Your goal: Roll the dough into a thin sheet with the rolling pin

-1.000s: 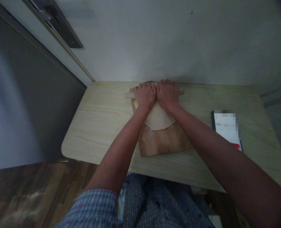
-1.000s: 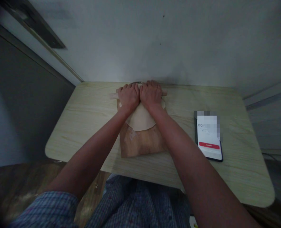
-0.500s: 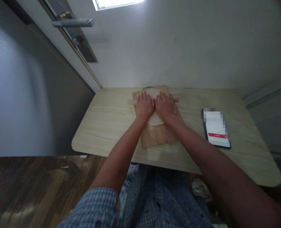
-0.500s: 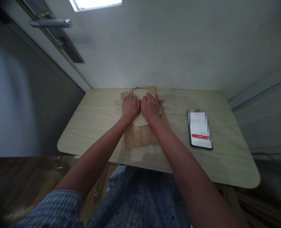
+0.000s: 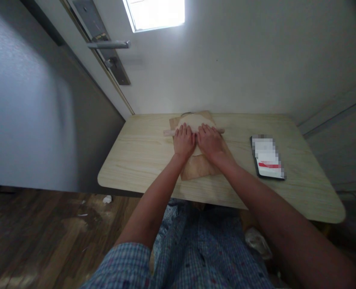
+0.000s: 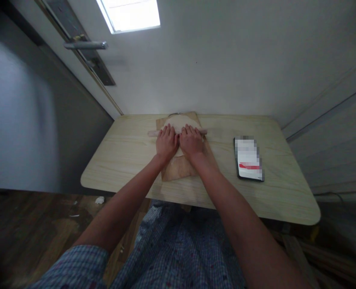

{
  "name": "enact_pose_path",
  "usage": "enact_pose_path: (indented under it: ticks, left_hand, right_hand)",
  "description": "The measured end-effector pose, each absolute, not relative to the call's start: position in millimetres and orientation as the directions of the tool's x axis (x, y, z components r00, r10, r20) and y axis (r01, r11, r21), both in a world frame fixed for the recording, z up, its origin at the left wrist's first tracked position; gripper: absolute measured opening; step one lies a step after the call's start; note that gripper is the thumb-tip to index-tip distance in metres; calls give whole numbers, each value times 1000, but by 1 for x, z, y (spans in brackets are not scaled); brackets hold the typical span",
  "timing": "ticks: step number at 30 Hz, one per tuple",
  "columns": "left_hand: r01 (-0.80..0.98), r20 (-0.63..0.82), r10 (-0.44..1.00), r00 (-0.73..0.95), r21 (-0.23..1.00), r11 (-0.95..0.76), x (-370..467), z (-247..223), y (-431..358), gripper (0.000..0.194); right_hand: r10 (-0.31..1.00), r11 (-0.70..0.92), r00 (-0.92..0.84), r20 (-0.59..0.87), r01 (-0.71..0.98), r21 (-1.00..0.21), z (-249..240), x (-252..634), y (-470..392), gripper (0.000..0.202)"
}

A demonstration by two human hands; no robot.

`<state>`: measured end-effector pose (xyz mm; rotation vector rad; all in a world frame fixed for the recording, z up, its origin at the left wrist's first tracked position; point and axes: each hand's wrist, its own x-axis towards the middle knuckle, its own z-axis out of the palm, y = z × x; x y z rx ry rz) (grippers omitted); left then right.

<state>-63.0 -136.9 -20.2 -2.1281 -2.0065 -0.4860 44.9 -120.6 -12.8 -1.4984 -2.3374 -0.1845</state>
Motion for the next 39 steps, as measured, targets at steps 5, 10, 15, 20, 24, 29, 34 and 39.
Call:
enact_pose_path:
  ticks: [5, 10, 15, 20, 24, 29, 34, 39]
  left_hand:
    - [995, 376, 926, 40, 74, -73, -62, -21, -144, 44]
    - [995, 373, 927, 37, 74, -70, -62, -22, -141, 44]
    - [993, 360, 932, 38, 88, -74, -64, -21, -132, 43]
    - [991, 344, 938, 43, 102, -83, -66, -21, -117, 44]
    - [990, 354, 934, 42, 110, -86, -68, -24, -104, 44]
    - [993, 350, 936, 30, 99, -69, -69, -22, -87, 45]
    - [994, 316, 947, -55, 107, 22, -67, -14, -71, 43]
    - [989, 283, 953, -106, 126, 73, -67, -11, -51, 43]
  right_hand:
    - [860, 426, -373, 348, 901, -87, -10, 45, -126, 39]
    - [860, 418, -361, 361, 904, -92, -12, 44, -124, 40]
    - [868, 415, -358, 343, 903, -108, -13, 44, -116, 40]
    - [871, 421, -350, 345, 893, -160, -15, 43, -103, 39]
    - [873, 411, -326, 363, 893, -185, -17, 39, -89, 38]
    - [870, 423, -354, 343, 893, -153, -15, 35, -72, 39]
    - [877, 397, -331, 348, 908, -136, -12, 31, -55, 42]
    - [898, 364, -303, 318, 919, -153, -11, 28, -35, 43]
